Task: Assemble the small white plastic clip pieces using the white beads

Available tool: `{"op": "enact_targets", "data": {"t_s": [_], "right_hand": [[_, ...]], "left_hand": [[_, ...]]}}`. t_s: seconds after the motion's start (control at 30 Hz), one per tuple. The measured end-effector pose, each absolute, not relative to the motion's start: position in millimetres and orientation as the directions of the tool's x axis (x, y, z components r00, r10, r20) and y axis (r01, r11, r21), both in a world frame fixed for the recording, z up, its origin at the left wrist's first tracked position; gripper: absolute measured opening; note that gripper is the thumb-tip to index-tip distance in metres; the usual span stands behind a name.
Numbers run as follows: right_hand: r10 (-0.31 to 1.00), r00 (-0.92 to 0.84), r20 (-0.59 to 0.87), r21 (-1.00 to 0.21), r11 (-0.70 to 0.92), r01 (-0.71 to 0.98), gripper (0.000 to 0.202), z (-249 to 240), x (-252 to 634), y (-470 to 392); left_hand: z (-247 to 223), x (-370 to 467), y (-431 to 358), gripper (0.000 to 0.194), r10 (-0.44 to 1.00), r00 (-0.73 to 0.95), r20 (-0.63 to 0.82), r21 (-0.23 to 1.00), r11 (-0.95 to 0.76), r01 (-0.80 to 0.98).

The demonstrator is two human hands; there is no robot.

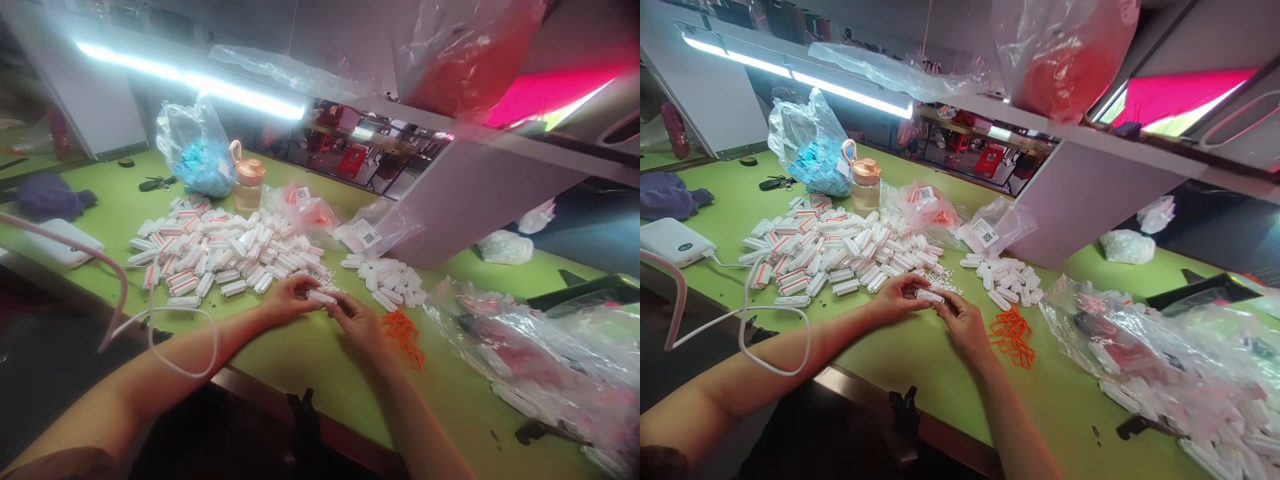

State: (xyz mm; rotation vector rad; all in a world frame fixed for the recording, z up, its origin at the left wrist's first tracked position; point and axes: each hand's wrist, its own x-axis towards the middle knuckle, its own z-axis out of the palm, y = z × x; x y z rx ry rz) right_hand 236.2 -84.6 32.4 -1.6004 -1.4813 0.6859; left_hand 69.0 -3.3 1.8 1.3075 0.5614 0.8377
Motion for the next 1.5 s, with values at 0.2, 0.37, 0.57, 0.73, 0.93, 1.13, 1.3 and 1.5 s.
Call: {"op": "enact_targets", "data": {"t_s": [0.2,0.37,0.57,0.73,0.93,1.13,1.3,1.5], "right_hand": [[0.941,0.207,0.267,-0.727,0.056,0.685,0.055,51,239,-24],[0.918,0.171,0.357,-0.517,0.042,0.855,0.035,43,199,44],[0.906,0.225,0.36,-0.443,-0.046,0.895,0.033,31,194,59],[0.867,0.375,0.328,-0.425,-0.219,0.878,0.043,44,285,4],[0.798,0.568,0.2,-0.333,-0.49,0.805,0.035,43,358,-63],[0.821,0.551,0.148,-0.317,-0.488,0.813,0.021,25,339,-59],[0.831,0.526,0.183,-0.449,-0.405,0.797,0.032,38,329,-66],[0.94,0.315,0.135,-0.966,0.054,0.254,0.053,36,267,-65]], "left_hand": [[-7,72,-3,0.047,0.732,0.673,-0.108,0.963,0.245,-0.112],[-14,66,-4,0.033,0.61,0.791,-0.057,0.998,0.031,0.048],[-13,62,-2,0.033,0.579,0.815,-0.003,0.996,-0.075,0.057],[-15,64,-1,0.032,0.574,0.819,0.001,0.991,-0.108,0.075],[-14,65,0,0.031,0.578,0.815,0.038,0.977,-0.192,0.091],[-6,61,0,0.034,0.578,0.815,-0.03,0.988,-0.105,0.112],[-6,62,0,0.04,0.598,0.8,-0.054,0.998,0.046,0.034],[2,63,-2,0.06,0.734,0.668,0.122,0.982,0.007,-0.188]]}}
